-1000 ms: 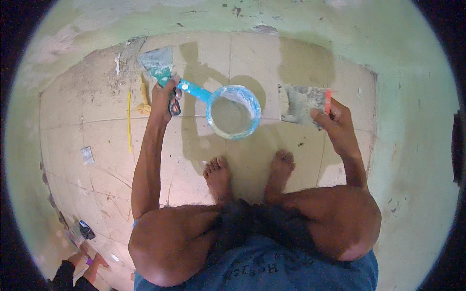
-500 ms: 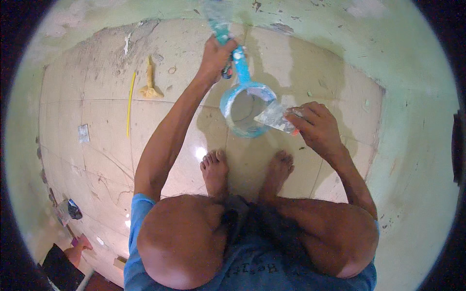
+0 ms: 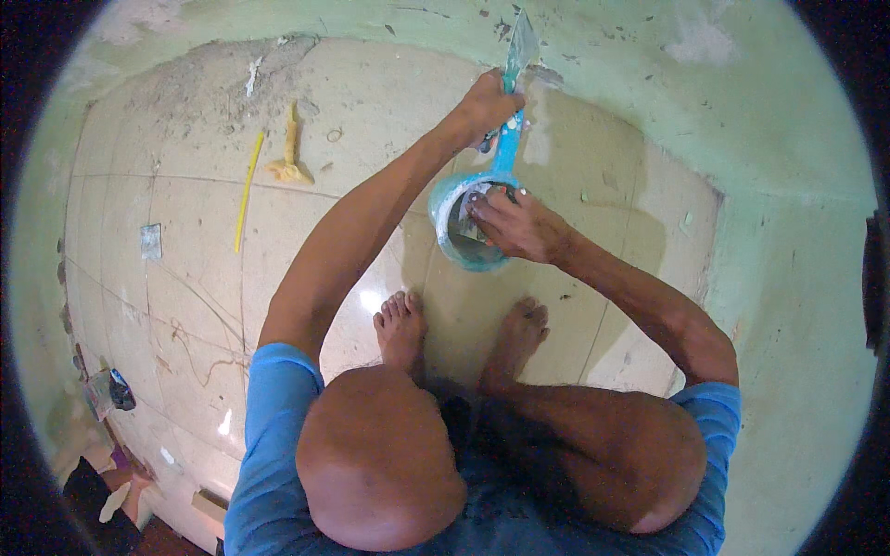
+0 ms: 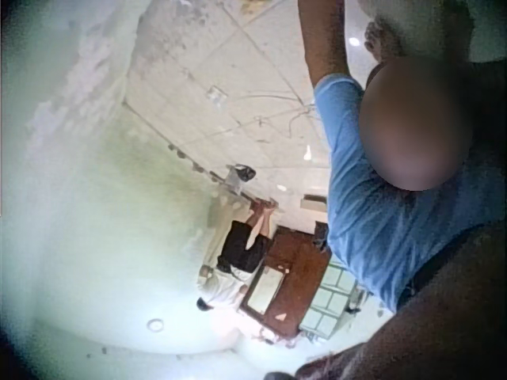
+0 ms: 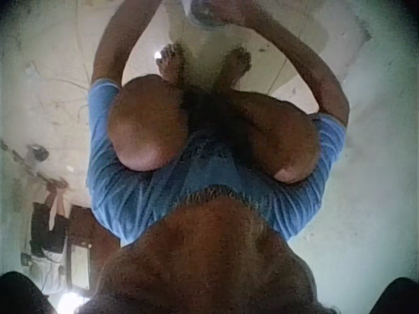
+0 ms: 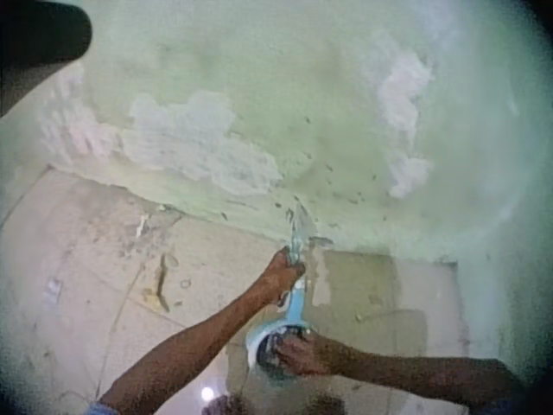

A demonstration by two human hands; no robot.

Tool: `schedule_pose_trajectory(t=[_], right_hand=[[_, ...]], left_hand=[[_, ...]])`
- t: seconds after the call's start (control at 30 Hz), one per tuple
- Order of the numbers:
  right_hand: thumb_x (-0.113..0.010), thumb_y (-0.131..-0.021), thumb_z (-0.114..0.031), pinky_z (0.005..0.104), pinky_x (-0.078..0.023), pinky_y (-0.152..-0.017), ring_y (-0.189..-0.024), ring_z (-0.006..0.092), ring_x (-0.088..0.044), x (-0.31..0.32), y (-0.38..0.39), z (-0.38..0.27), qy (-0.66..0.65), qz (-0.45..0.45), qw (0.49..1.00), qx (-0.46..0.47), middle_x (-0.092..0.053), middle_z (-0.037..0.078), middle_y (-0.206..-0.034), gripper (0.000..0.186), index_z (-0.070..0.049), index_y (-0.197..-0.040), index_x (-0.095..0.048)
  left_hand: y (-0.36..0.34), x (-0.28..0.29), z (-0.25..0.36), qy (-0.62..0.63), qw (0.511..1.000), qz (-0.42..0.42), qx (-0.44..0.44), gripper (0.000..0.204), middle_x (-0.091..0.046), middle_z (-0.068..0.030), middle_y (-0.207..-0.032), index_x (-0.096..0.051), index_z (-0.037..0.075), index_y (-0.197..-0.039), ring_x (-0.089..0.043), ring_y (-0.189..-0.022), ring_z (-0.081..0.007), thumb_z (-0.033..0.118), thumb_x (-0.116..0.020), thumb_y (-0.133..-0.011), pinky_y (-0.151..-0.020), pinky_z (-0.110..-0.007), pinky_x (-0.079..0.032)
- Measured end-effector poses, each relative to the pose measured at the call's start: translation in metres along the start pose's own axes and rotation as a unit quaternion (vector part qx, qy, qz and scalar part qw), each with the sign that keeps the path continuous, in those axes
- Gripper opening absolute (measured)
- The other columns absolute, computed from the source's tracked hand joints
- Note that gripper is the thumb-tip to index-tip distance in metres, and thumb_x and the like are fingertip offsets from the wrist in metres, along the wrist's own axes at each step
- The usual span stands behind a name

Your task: The person patches cracks and holes in a wall using a putty knife and a plastic container of white compound.

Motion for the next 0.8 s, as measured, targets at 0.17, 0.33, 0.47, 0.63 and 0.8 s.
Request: schedule_pose_trajectory(t=[0.17, 0.33, 0.47, 0.63, 0.8], right_hand=[[-0.061, -0.075, -0.022, 0.0363, -0.045, -0.080, -0.109, 0.0267, -0.046, -0.017, -0.005, -0.004, -0.003, -0.039, 0.998, -0.052, -0.051, 0.009, -0.118, 0.040, -0.005, -0.111, -0.062], [-0.060, -0.075, -0.019, 0.0373, -0.045, -0.082, -0.109, 0.0288, -0.046, -0.030, -0.001, -0.015, 0.064, -0.093, 0.993, -0.046, -0.053, 0.011, -0.116, 0.032, -0.004, -0.104, -0.064], [-0.061, -0.074, -0.018, 0.0357, -0.049, -0.079, -0.108, 0.0275, -0.049, -0.032, 0.026, -0.034, -0.057, -0.057, 0.994, -0.077, -0.057, 0.010, -0.114, 0.025, -0.004, -0.094, -0.067], [-0.061, -0.075, -0.018, 0.0334, -0.053, -0.066, -0.106, 0.0269, -0.051, 0.005, 0.037, -0.052, -0.001, -0.076, 0.997, 0.013, -0.059, 0.010, -0.112, 0.021, -0.005, -0.089, -0.068], [-0.061, -0.074, -0.019, 0.0330, -0.053, -0.065, -0.103, 0.0283, -0.050, -0.005, 0.034, -0.073, 0.046, -0.062, 0.997, 0.008, -0.059, 0.010, -0.109, 0.020, -0.007, -0.088, -0.070]], left_hand=[[-0.011, 0.003, -0.012, -0.106, 0.993, 0.050, -0.022, 0.037, -0.061, -0.0175, -0.082, -0.050, -0.010, -0.107, -0.062, -0.075, -0.0250, 0.012, -0.058, -0.078, -0.064, -0.038, -0.050], [-0.006, -0.001, -0.017, -0.056, 0.998, 0.039, 0.006, 0.035, -0.062, -0.0199, -0.084, -0.048, -0.009, -0.106, -0.064, -0.073, -0.0272, 0.011, -0.058, -0.079, -0.060, -0.039, -0.051], [0.014, -0.007, -0.042, 0.125, 0.989, 0.011, 0.073, 0.028, -0.061, -0.0183, -0.079, -0.045, -0.006, -0.103, -0.063, -0.062, -0.0250, 0.008, -0.057, -0.081, -0.048, -0.039, -0.049], [0.051, -0.036, -0.056, 0.184, 0.976, 0.023, 0.116, 0.023, -0.057, -0.0141, -0.071, -0.043, -0.002, -0.103, -0.062, -0.056, -0.0232, 0.001, -0.053, -0.083, -0.041, -0.036, -0.047], [0.059, -0.043, -0.060, 0.207, 0.975, 0.015, 0.075, 0.023, -0.055, -0.0131, -0.072, -0.042, -0.003, -0.104, -0.062, -0.057, -0.0232, -0.001, -0.053, -0.083, -0.045, -0.037, -0.052]])
Point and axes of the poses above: each hand's wrist, its own y-axis away from the middle knuckle, its own x-axis out of the back of the hand, z = x × y, the point moved 3 cm from there along -y, towards the middle knuckle
